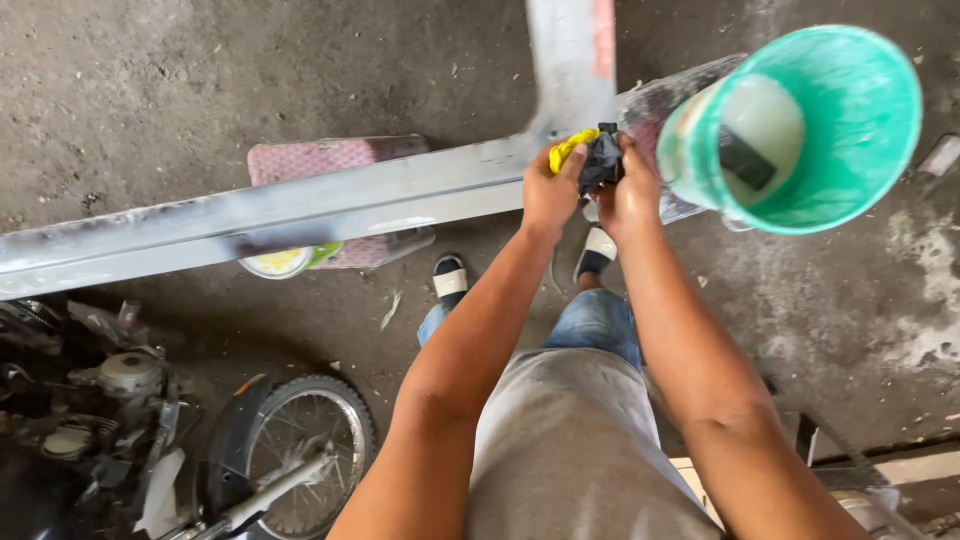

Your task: Using a sanding block and water to sand down the surface of a car body panel.

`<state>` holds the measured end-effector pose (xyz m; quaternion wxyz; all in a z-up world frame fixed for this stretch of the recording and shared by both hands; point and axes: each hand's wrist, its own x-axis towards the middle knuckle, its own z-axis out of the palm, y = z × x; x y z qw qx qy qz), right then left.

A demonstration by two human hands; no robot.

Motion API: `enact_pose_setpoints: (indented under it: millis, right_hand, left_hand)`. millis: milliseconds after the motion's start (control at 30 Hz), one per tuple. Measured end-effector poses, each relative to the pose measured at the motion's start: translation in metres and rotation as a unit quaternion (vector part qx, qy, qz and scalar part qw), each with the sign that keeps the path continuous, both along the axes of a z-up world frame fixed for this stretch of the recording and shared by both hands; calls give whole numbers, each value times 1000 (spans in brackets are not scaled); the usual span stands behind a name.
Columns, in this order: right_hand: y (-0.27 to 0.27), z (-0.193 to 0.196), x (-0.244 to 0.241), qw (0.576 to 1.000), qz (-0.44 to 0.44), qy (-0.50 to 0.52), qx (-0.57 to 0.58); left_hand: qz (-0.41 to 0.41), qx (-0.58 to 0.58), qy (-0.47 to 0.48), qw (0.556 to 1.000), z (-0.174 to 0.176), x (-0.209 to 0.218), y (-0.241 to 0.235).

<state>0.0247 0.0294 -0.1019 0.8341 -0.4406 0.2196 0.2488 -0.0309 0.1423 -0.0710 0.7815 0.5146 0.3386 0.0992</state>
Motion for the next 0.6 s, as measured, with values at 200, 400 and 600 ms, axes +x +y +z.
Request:
enact_pose_setpoints:
  millis: [200,400,600]
  right_hand:
    - [108,11,-71,992,11,7,-122]
    - [151,22,-102,988,106,3,-115]
    - [148,-10,-103,960,109,-101,-239]
  left_hand:
    - [-12,69,28,997,-14,-68,91]
    - [45,42,2,998,-43,-105,152]
    - [106,136,6,985,-21,-129,196]
